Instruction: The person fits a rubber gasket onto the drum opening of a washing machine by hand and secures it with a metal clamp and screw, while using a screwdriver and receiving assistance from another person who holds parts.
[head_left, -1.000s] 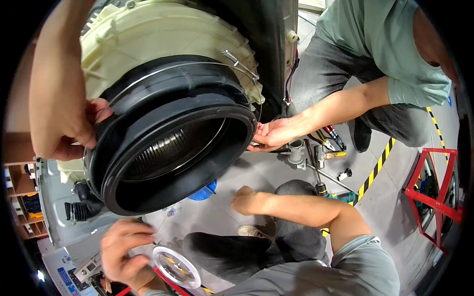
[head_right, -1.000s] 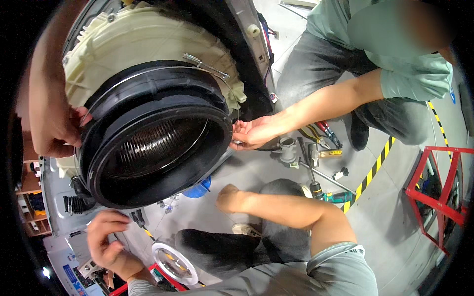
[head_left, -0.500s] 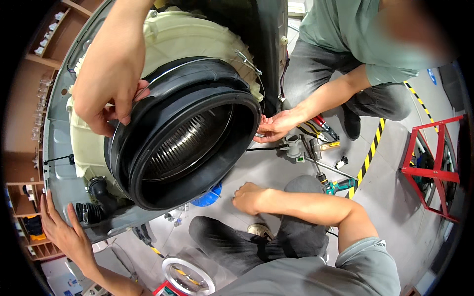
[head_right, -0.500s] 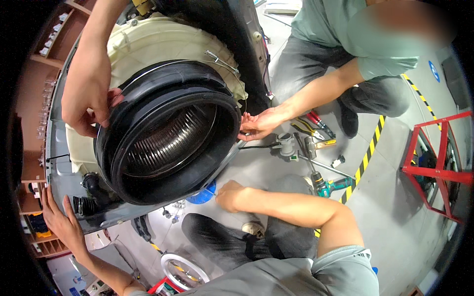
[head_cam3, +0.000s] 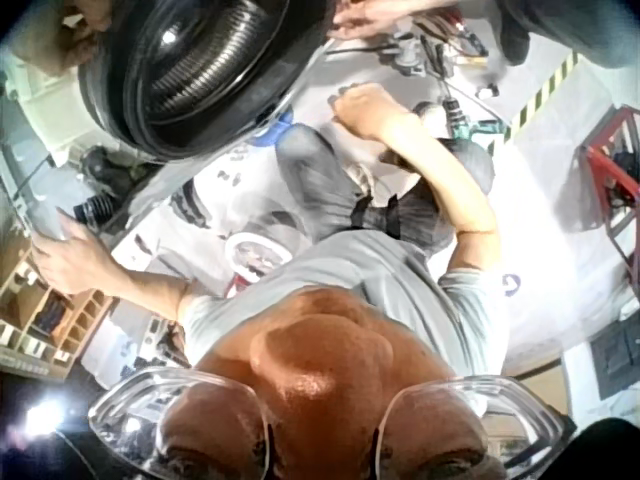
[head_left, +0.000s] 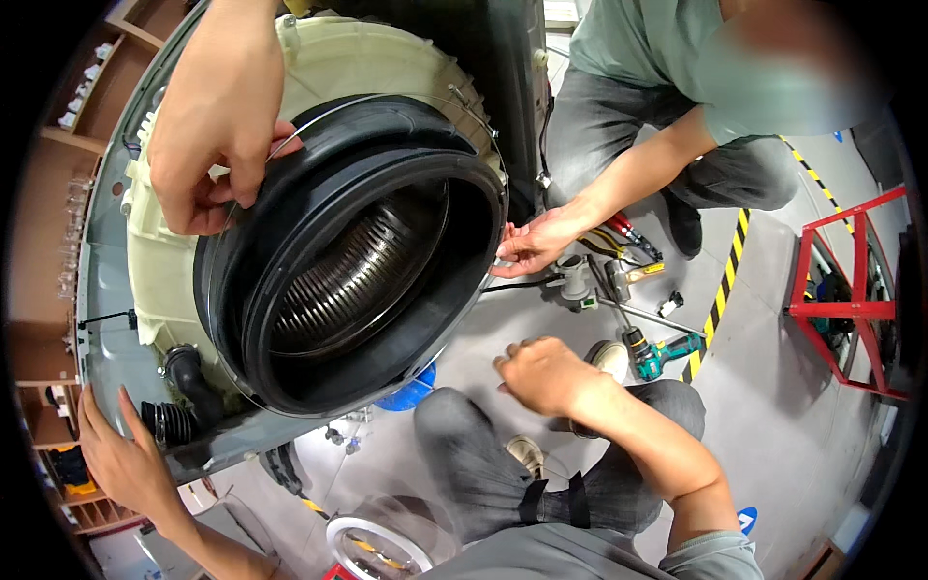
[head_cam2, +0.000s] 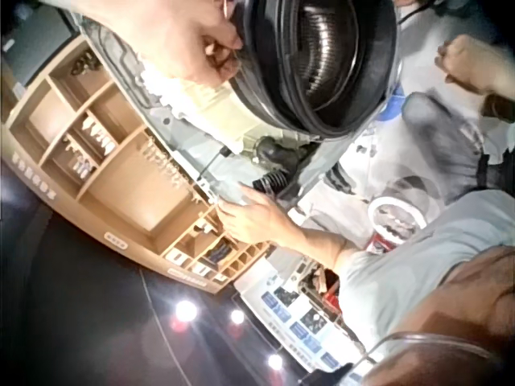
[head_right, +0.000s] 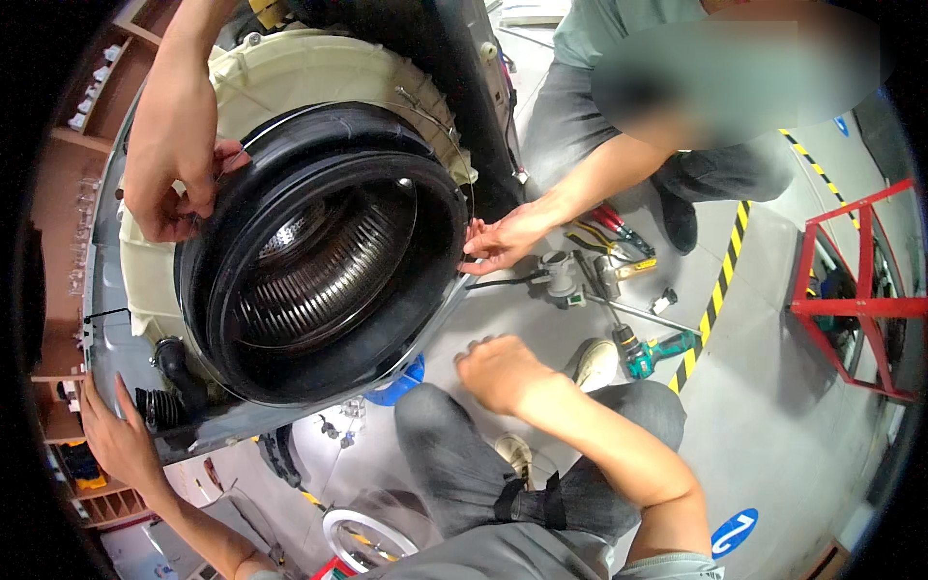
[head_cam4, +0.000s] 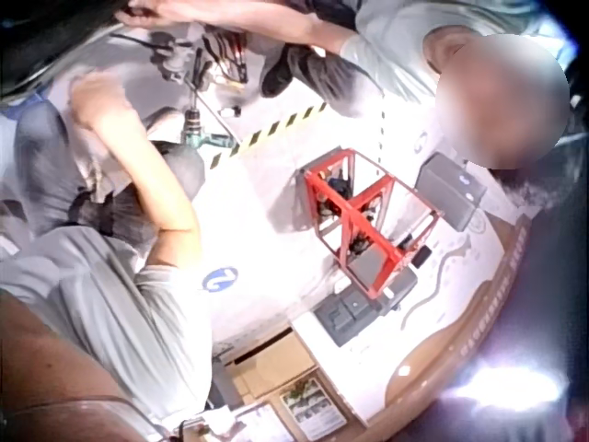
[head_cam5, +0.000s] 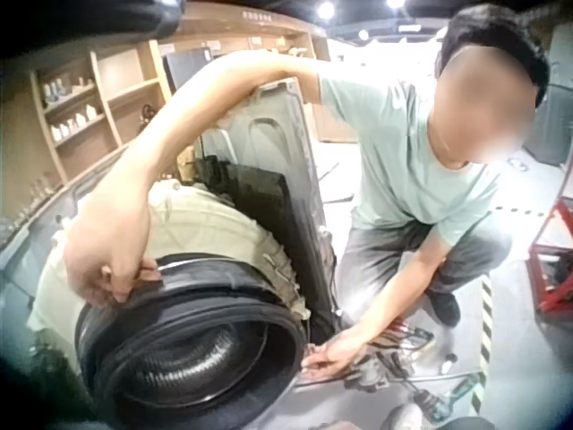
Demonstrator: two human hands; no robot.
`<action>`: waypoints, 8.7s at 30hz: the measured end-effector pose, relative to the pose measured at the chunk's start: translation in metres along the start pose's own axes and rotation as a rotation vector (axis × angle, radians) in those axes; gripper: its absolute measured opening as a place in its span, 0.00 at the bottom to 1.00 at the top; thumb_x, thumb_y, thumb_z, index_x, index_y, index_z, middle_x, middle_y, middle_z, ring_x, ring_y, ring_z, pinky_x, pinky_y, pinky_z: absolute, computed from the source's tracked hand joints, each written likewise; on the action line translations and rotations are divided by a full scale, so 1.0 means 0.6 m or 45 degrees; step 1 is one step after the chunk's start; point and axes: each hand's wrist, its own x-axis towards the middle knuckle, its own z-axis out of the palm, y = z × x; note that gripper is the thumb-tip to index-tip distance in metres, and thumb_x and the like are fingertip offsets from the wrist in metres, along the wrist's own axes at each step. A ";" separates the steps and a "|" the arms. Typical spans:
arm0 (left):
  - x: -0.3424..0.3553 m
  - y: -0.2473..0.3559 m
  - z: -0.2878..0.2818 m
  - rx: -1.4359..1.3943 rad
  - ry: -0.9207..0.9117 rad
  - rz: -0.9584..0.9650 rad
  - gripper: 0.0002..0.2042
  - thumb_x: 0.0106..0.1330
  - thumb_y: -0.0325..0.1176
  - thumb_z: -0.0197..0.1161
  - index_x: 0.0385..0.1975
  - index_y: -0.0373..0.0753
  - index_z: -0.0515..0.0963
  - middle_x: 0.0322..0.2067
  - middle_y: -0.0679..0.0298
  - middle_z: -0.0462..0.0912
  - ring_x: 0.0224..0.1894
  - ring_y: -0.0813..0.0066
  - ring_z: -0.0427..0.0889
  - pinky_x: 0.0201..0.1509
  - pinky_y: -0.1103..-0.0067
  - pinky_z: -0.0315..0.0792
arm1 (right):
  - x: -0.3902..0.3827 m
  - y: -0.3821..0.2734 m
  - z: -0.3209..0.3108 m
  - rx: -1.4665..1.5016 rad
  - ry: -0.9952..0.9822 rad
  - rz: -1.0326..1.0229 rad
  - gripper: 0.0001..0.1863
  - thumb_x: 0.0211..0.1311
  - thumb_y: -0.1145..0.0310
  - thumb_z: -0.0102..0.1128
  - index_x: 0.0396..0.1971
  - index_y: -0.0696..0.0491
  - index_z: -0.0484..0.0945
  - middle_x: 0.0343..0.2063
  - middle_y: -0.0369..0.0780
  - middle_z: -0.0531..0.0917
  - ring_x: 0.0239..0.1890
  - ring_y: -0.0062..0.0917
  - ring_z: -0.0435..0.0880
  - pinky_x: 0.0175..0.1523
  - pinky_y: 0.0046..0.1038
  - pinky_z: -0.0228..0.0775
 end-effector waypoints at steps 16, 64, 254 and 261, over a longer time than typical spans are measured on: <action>-0.015 0.007 0.000 0.020 0.021 0.035 0.13 0.68 0.40 0.54 0.42 0.38 0.77 0.39 0.60 0.81 0.42 0.59 0.79 0.46 0.71 0.71 | 0.021 0.076 -0.002 -0.068 0.046 0.078 0.08 0.52 0.70 0.56 0.31 0.55 0.80 0.31 0.44 0.83 0.37 0.35 0.83 0.41 0.32 0.73; -0.008 0.018 -0.003 -0.133 0.105 0.025 0.07 0.65 0.35 0.58 0.32 0.38 0.77 0.31 0.63 0.80 0.35 0.63 0.78 0.42 0.72 0.69 | 0.059 0.038 -0.004 -0.024 -0.094 -0.020 0.13 0.59 0.64 0.55 0.37 0.58 0.79 0.36 0.47 0.82 0.41 0.38 0.82 0.46 0.34 0.73; 0.026 0.263 -0.086 -1.304 -0.044 0.100 0.31 0.42 0.24 0.67 0.53 0.36 0.68 0.52 0.51 0.68 0.53 0.49 0.68 0.58 0.64 0.64 | 0.020 0.006 -0.001 -0.099 0.080 -0.050 0.13 0.59 0.60 0.58 0.33 0.56 0.77 0.30 0.44 0.81 0.36 0.36 0.82 0.41 0.33 0.74; 0.000 0.269 -0.075 -1.283 0.003 0.013 0.32 0.42 0.24 0.67 0.54 0.35 0.68 0.52 0.51 0.69 0.52 0.49 0.69 0.57 0.64 0.64 | 0.017 0.006 0.005 -0.085 0.060 -0.037 0.13 0.59 0.60 0.58 0.33 0.56 0.77 0.31 0.45 0.81 0.37 0.36 0.82 0.42 0.33 0.74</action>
